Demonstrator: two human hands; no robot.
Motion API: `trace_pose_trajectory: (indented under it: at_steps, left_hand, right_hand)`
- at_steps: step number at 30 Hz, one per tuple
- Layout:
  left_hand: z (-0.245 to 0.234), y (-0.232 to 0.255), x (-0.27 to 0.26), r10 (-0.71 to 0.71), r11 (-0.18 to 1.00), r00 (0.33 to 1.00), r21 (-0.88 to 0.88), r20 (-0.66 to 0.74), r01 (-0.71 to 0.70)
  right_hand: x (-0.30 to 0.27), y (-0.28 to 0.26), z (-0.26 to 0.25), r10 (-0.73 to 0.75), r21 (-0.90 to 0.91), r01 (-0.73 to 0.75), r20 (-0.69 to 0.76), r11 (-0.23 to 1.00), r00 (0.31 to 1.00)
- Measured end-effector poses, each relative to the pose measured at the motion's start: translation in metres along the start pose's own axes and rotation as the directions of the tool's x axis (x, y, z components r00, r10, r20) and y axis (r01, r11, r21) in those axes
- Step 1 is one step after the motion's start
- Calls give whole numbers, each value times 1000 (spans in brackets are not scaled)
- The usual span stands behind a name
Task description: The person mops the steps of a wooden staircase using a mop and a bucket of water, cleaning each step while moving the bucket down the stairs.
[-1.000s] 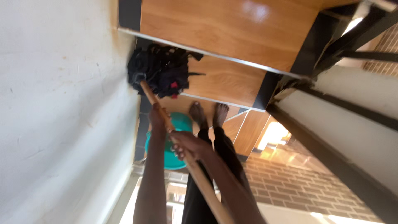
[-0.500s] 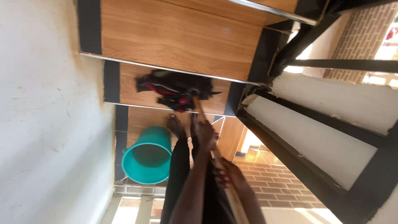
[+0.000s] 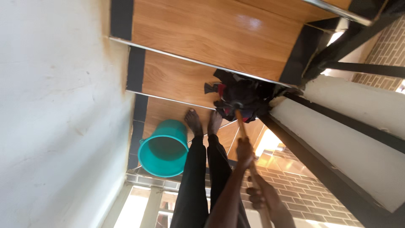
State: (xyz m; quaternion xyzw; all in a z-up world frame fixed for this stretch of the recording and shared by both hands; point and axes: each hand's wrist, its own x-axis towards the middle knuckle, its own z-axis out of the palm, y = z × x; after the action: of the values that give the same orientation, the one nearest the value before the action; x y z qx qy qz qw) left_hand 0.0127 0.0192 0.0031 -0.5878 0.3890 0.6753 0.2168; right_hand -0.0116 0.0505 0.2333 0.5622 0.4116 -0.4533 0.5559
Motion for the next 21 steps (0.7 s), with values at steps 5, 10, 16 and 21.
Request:
trace_pose_trajectory:
  at_steps: [5, 10, 16, 21]
  left_hand:
    - [-108, -13, 50, 25, 937, 997, -350, 75, 3]
    - [-240, 5, 107, 250, 909, 968, -340, -22, -242]
    - [-400, 96, 130, 59, 815, 959, -541, -277, -207]
    - [-367, 121, 110, 53, 862, 936, -457, -347, -218]
  right_hand:
    - [3, 9, 87, 151, -110, -143, 63, 984, 987]
    - [30, 32, 182, 108, -345, -20, 235, 938, 966]
    - [103, 39, 277, 111, -488, 134, 440, 862, 891]
    - [111, 31, 263, 267, -234, -170, 489, 957, 830]
